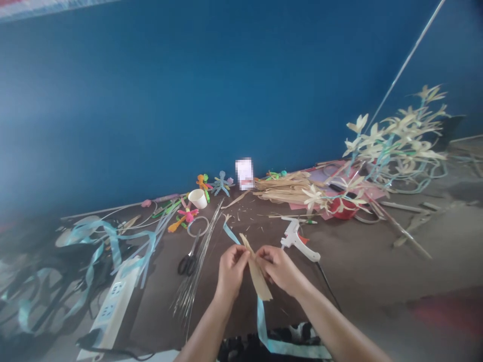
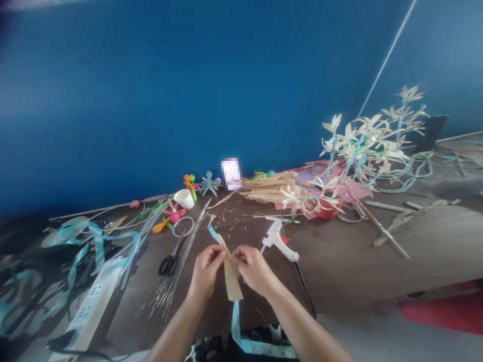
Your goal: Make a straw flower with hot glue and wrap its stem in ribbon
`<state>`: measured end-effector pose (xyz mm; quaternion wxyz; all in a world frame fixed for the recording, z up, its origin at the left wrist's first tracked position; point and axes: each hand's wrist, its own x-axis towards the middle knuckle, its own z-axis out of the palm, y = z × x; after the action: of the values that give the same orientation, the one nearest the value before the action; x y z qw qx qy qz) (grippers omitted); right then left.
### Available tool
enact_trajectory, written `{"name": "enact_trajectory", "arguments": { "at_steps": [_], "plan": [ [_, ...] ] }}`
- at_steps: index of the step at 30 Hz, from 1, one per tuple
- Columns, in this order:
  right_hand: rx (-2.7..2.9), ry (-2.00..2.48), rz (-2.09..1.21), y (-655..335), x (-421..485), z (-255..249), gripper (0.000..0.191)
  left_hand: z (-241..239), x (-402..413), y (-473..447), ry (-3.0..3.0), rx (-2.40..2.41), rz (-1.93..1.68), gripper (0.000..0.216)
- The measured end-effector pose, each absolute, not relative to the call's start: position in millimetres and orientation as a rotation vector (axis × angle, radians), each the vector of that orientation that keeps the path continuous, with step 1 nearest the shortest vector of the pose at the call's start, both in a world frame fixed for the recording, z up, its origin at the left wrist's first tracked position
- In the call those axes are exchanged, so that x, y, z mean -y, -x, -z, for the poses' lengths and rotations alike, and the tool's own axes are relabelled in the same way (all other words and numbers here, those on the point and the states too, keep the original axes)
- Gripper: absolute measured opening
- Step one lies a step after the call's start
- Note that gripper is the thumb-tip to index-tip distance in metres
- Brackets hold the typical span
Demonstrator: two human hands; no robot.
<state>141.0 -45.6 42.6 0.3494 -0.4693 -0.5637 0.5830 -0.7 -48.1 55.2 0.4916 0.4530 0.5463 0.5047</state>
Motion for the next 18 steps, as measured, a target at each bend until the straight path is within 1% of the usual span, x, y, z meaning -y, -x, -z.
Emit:
{"name": "enact_trajectory", "arguments": {
  "at_steps": [2,5,9,12,18],
  "plan": [
    [1.46,1.212,-1.577,-141,47,-38,0.012,-55,45,8,-1.15,-1.397,-1.271,0.014],
    [1.425,1.212,-1.515,-143,48,-38,0.013,-55,40,16,-1.17,-1.398,-1.235,0.015],
    [1.396,1.199,-1.496,-145,45,-44,0.02,-55,37,11,-1.155,-1.344,-1.188,0.015],
    [1.428,1.231,-1.587,-144,45,-43,0.027,-54,35,3,-1.099,-1.319,-1.207,0.015],
    [1.35,1.177,-1.814,-152,54,-32,0.033,-51,26,11,-0.893,-1.273,-1.339,0.018]
  ]
}}
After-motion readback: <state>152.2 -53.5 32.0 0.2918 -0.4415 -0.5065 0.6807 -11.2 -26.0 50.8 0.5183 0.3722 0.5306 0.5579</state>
